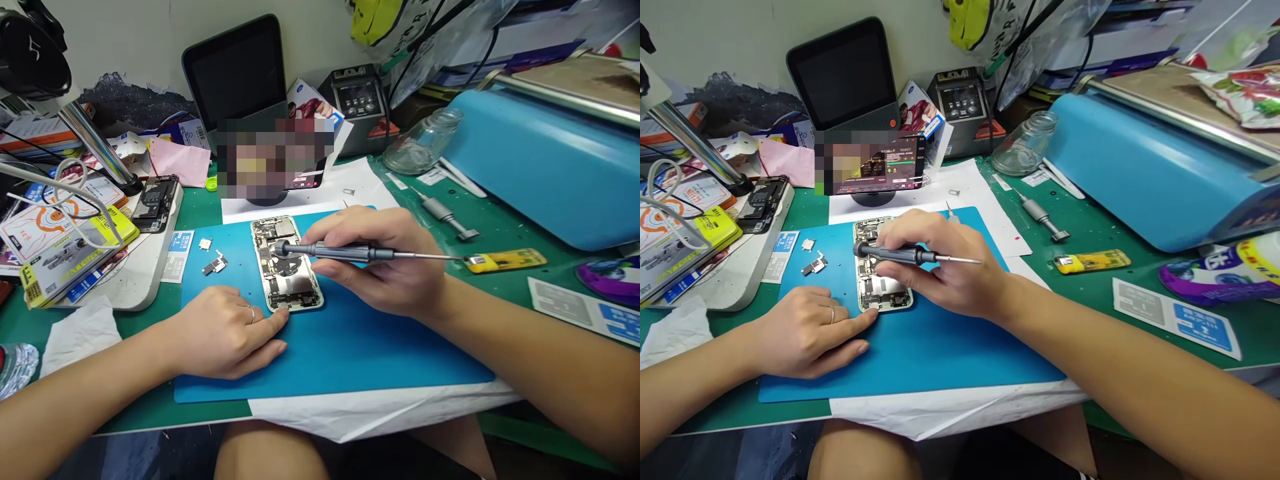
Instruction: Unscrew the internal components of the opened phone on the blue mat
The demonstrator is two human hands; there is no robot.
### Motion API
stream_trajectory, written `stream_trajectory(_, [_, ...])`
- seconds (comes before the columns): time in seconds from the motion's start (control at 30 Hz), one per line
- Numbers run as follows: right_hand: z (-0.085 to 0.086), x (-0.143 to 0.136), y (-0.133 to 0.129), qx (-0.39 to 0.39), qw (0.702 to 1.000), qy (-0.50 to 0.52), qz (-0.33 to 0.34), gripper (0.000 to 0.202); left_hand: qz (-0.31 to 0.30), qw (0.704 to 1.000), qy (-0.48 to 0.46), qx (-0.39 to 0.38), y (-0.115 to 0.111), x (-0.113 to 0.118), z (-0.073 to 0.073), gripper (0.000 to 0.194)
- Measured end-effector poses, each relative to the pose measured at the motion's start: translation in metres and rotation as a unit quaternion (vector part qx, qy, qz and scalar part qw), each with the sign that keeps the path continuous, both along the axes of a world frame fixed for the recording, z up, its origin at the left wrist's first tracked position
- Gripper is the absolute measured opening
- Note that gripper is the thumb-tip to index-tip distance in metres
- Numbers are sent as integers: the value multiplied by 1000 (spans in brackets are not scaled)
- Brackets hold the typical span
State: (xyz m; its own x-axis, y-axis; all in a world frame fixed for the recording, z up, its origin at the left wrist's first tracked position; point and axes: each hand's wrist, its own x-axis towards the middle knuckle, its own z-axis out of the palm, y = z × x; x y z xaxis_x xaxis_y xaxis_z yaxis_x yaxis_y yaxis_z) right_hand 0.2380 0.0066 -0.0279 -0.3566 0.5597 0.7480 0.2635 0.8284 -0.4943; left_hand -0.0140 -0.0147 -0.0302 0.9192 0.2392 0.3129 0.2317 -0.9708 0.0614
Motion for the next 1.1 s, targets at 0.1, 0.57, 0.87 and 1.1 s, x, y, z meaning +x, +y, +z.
stream_trajectory(0.1, [3,-3,-3,3,1000,-2,-15,10,0,1000,1,1,0,1,-1,29])
stream_trajectory(0.57, [1,-13,-12,-169,968,11,187,17,157,975,-157,-10,-2,3,10,31])
stream_trajectory(0.87, [4,-14,-14,-68,984,-75,149,24,109,984,-143,2,-3,2,9,20])
stream_trajectory(1.1, [5,-12,-14,129,980,-145,44,6,182,957,-211,-77,-7,4,12,19])
